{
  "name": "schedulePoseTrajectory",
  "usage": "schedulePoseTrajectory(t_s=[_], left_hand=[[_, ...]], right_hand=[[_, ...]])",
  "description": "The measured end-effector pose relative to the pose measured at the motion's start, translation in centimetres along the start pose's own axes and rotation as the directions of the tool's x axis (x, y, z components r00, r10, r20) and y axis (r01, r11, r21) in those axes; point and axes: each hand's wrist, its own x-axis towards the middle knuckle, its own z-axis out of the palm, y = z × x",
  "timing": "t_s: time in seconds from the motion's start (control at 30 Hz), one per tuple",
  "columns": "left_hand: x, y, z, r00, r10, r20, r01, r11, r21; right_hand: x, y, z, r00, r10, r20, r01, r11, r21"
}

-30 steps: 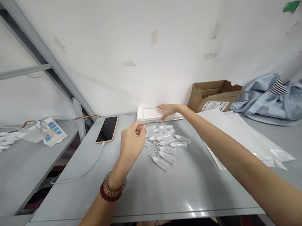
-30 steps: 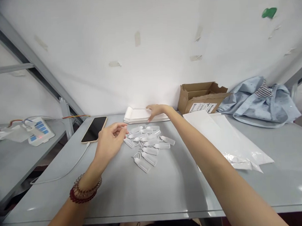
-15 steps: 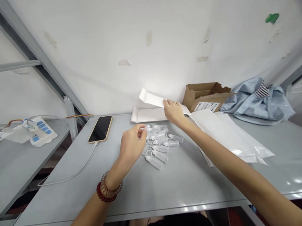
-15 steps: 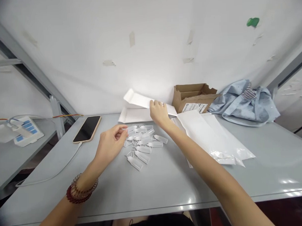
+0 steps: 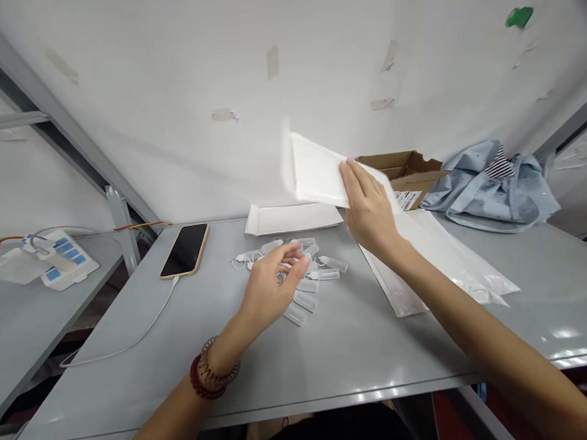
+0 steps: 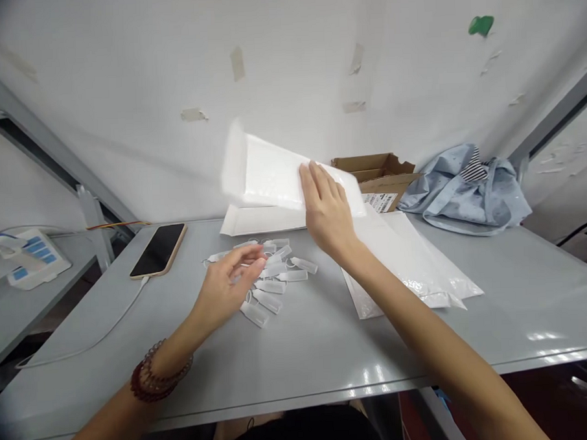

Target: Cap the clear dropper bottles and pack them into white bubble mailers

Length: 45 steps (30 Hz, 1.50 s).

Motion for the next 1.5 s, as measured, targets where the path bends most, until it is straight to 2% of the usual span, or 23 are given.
schedulePoseTrajectory(t_s=[0.03,0.07,0.13,0.17,0.23,0.3,0.4,0.57,0.63,0.73,0.83,1.07,1.13,1.23,1.3,1.33,1.4,1.5], left_hand=[[-0.1,0.4,0.1,0.999,-0.012,0.033,0.018,0.985,-0.174],[-0.1,0.6,0.0,0.998,-0.029,0.051,0.045,0.932,-0.360],[0.2,1.0,-0.3,0.995,-0.098,0.019,0.088,0.772,-0.629],[0.3,0.9,-0.6,0.988,-0.153,-0.023,0.097,0.729,-0.677],[0.7,0.7,-1.1,0.963,-0.256,-0.088,0.127,0.715,-0.687],[1.0,0.4,-1.6,0.952,-0.297,-0.080,0.172,0.732,-0.659],[1.1,0.1,-1.8,0.948,-0.318,0.022,0.263,0.740,-0.619],[0.9,-0.1,-1.5,0.913,-0.374,0.165,0.399,0.725,-0.562],[0.7,0.0,-1.3,0.921,-0.336,0.199,0.390,0.764,-0.515],[0.4,0.2,-0.8,0.944,-0.228,0.239,0.311,0.855,-0.415],[0.2,0.3,-0.4,0.935,-0.199,0.293,0.293,0.900,-0.324],[0.4,-0.3,0.0,0.932,-0.259,0.255,0.321,0.915,-0.244],[0.7,-0.3,-0.4,0.934,-0.271,0.232,0.322,0.920,-0.223],[1.1,-0.2,-2.0,0.937,-0.272,0.219,0.314,0.931,-0.185],[1.2,0.0,-3.4,0.928,-0.263,0.263,0.295,0.951,-0.090],[1.1,0.1,-4.0,0.920,-0.232,0.317,0.222,0.973,0.069],[0.8,0.1,-4.8,0.898,-0.142,0.417,0.022,0.960,0.279],[0.0,-0.3,-4.6,0.832,-0.065,0.551,-0.195,0.896,0.399]], right_hand=[[-0.2,-0.2,-0.6,0.998,-0.060,-0.017,0.059,0.998,-0.024],[-0.6,-0.5,-1.1,0.992,-0.126,-0.013,0.125,0.991,-0.051],[-1.8,-1.0,-1.6,0.973,-0.230,0.005,0.229,0.968,-0.099],[-2.4,-1.1,-1.7,0.965,-0.262,0.010,0.262,0.958,-0.114],[-3.7,-1.1,-1.6,0.959,-0.285,0.010,0.284,0.949,-0.135],[-4.7,-0.9,-1.4,0.958,-0.285,0.024,0.286,0.949,-0.131],[-5.6,-0.8,-1.6,0.953,-0.292,0.079,0.299,0.950,-0.087],[-6.3,-2.1,-2.5,0.937,-0.326,0.129,0.330,0.944,-0.013],[-6.4,-2.8,-3.0,0.921,-0.350,0.169,0.352,0.936,0.016],[-6.5,-3.5,-3.8,0.877,-0.413,0.246,0.405,0.911,0.085],[-6.5,-3.8,-4.2,0.852,-0.452,0.263,0.433,0.892,0.131],[-6.4,-3.4,-4.1,0.871,-0.463,0.163,0.459,0.886,0.061],[-6.1,-3.0,-4.3,0.873,-0.459,0.166,0.459,0.888,0.041],[-5.5,-1.9,-4.9,0.880,-0.436,0.187,0.441,0.898,0.020],[-5.2,-1.1,-5.2,0.886,-0.404,0.229,0.412,0.911,0.017],[-5.1,-0.6,-5.3,0.886,-0.382,0.261,0.392,0.920,0.016],[-5.1,0.2,-5.4,0.881,-0.338,0.331,0.355,0.935,0.012],[-5.1,1.1,-5.3,0.872,-0.299,0.389,0.325,0.946,-0.003]])
